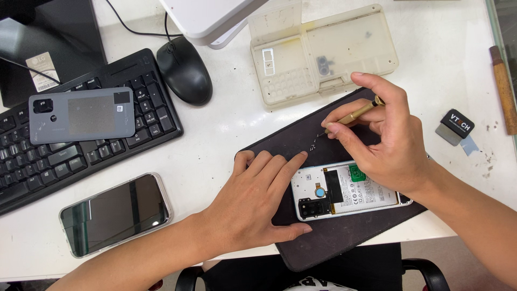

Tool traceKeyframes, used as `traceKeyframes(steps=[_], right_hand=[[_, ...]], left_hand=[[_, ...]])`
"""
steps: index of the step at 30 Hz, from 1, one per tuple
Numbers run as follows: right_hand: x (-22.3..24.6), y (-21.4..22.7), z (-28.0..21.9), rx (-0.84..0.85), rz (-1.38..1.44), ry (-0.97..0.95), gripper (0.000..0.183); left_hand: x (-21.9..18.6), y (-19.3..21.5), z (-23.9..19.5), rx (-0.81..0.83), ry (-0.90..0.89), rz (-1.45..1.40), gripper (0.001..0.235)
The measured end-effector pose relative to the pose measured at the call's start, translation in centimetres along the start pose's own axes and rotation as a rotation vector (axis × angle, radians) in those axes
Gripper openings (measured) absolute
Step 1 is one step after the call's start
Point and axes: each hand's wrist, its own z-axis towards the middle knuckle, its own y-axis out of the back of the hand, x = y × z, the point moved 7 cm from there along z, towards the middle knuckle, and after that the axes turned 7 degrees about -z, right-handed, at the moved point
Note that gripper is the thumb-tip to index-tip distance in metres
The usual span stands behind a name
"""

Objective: The person uses a screwdriver to remove screws from a disassembled smartphone and places them on the mat. Then the person uses a wooden stick to scrape adhesive residue from the phone's back cover.

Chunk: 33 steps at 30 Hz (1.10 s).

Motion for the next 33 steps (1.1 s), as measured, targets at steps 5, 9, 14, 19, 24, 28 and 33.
traceKeyframes(steps=[5,9,14,19,24,28,33], right_hand=[[0.0,0.4,0.1,-0.014,0.032,-0.011,0.063],[-1.0,0.7,0.1,-0.033,0.265,-0.193,0.059],[-2.7,0.4,0.0,-0.050,0.373,-0.419,0.057],[-2.4,0.4,-0.1,-0.053,0.318,-0.378,0.056],[-2.2,0.5,-0.1,-0.062,0.262,-0.348,0.056],[-2.1,0.5,0.0,-0.051,0.254,-0.335,0.056],[-2.5,0.5,-0.5,-0.053,0.254,-0.337,0.057]], left_hand=[[0.0,0.0,0.0,-0.010,-0.010,0.007,0.106],[0.2,-0.2,0.0,0.005,-0.002,0.005,0.105],[0.2,-0.2,0.1,0.002,0.002,-0.010,0.107],[0.2,-0.2,-0.1,0.000,-0.002,0.002,0.107],[0.3,-0.4,0.0,0.018,0.008,-0.011,0.106],[0.2,-0.2,0.1,0.012,0.005,0.004,0.106],[0.2,-0.3,0.0,0.013,0.010,0.007,0.105]])
